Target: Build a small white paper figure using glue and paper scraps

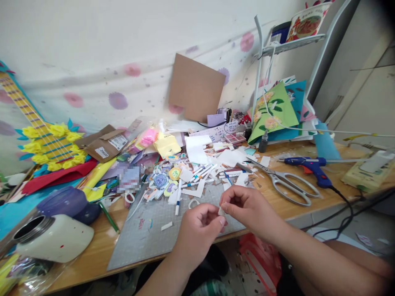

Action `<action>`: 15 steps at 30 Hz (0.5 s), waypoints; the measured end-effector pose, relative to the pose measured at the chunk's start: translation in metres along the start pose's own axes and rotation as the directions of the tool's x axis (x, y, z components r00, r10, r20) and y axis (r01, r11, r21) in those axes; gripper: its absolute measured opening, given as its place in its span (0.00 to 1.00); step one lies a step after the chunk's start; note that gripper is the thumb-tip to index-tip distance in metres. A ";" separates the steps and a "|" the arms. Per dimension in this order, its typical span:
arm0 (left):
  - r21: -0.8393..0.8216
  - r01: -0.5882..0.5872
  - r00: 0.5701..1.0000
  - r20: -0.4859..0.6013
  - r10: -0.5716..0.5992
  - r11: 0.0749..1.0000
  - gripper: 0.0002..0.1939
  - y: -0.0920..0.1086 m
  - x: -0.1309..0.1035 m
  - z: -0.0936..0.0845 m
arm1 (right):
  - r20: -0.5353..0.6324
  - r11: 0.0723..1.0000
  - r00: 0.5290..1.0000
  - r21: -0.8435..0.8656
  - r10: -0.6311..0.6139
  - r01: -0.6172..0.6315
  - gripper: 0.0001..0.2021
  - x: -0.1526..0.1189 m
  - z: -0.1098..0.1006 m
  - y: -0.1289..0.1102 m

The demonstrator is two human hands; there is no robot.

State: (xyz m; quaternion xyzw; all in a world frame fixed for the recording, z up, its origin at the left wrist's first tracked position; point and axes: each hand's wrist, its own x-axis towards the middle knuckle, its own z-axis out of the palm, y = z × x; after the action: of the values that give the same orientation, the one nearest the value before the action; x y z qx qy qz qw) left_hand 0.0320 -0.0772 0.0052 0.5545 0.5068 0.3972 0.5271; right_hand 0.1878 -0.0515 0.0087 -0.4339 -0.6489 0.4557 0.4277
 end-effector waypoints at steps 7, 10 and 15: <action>0.003 0.009 1.000 0.005 -0.009 1.000 0.07 0.004 0.002 0.003 | 0.016 1.000 1.000 0.011 0.003 -0.003 0.02 0.000 0.000 0.001; -0.091 0.045 0.998 0.040 -0.042 0.995 0.08 0.004 0.002 0.002 | 0.002 1.000 1.000 0.010 -0.001 0.001 0.02 0.001 0.000 0.004; -0.171 0.087 0.996 0.032 -0.083 0.981 0.08 0.001 0.001 0.003 | -0.013 1.000 1.000 0.028 -0.013 0.014 0.02 0.001 0.001 0.006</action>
State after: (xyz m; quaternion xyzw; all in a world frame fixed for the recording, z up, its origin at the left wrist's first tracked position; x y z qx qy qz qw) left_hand 0.0351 -0.0764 0.0053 0.4895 0.4874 0.4098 0.5958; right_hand 0.1876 -0.0498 0.0025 -0.4263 -0.6426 0.4593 0.4409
